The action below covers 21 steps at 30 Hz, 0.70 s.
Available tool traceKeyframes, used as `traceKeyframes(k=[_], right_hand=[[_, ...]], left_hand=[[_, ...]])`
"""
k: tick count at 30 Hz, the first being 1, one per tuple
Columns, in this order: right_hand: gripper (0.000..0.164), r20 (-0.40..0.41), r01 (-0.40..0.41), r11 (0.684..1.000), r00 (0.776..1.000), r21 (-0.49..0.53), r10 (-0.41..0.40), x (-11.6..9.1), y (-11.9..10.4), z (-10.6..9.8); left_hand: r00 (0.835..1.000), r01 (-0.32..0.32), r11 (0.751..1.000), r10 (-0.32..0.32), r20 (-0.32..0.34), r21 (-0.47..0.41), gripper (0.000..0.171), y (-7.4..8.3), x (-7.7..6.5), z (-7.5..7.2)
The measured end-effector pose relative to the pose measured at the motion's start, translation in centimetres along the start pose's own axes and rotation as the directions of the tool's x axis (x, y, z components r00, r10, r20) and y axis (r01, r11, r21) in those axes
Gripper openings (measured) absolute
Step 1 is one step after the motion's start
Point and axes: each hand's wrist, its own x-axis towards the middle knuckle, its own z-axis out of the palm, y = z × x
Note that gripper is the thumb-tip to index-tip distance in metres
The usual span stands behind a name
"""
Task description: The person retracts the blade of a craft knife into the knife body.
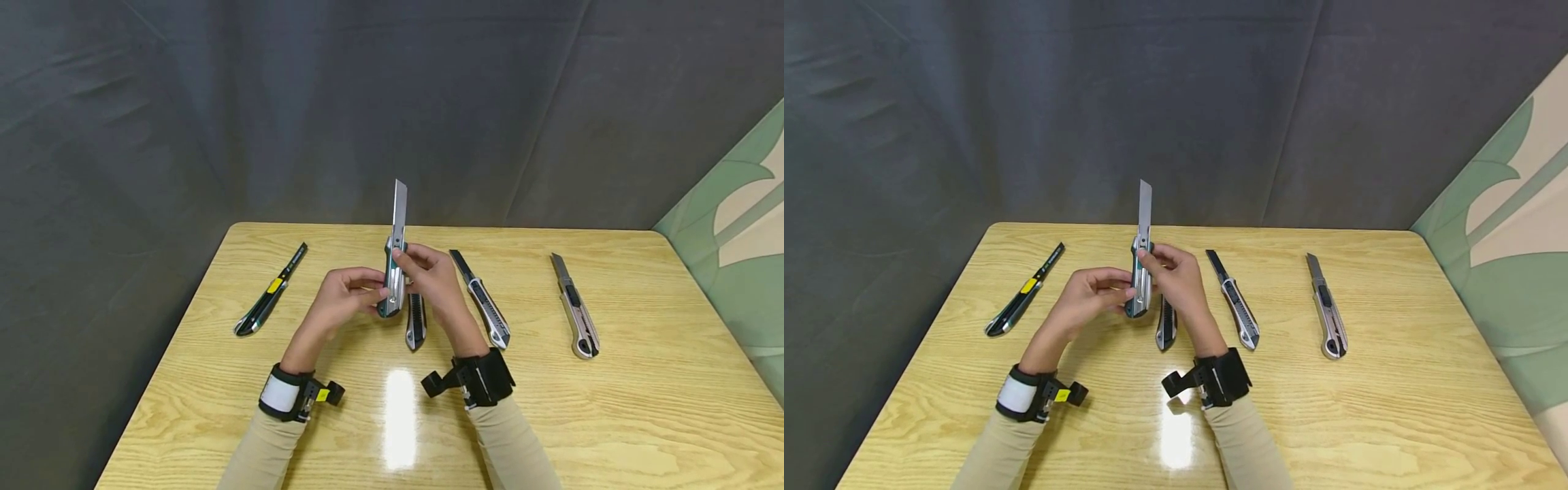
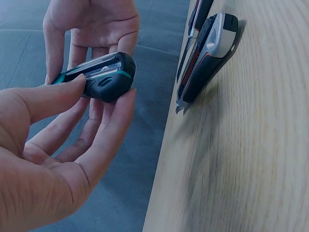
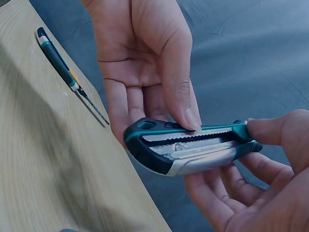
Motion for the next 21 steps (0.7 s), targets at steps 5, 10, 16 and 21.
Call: traceKeyframes(k=[5, 10, 16, 21], right_hand=[[0.032, -0.004, -0.01, 0.999, 1.0, -0.037, 0.01, -0.2, -0.19, 0.07], [0.031, 0.015, -0.026, 0.998, 1.0, -0.063, 0.027, -0.25, -0.32, 0.07], [0.027, 0.024, -0.028, 0.997, 0.999, -0.073, 0.029, -0.32, -0.42, 0.02], [0.028, 0.022, -0.04, 0.997, 0.999, -0.065, 0.042, -0.35, -0.44, -0.04]], left_hand=[[1.0, 0.011, 1.0, -0.01, 0.012, -0.018, 0.024, 0.03, -0.03, 0.1], [1.0, 0.013, 1.0, -0.013, 0.019, -0.005, 0.025, 0.0, -0.05, 0.12], [0.999, 0.019, 1.0, -0.019, 0.026, -0.005, 0.025, -0.12, -0.04, 0.07], [0.999, 0.022, 1.0, -0.021, 0.03, -0.015, 0.024, -0.15, 0.0, 0.1]])
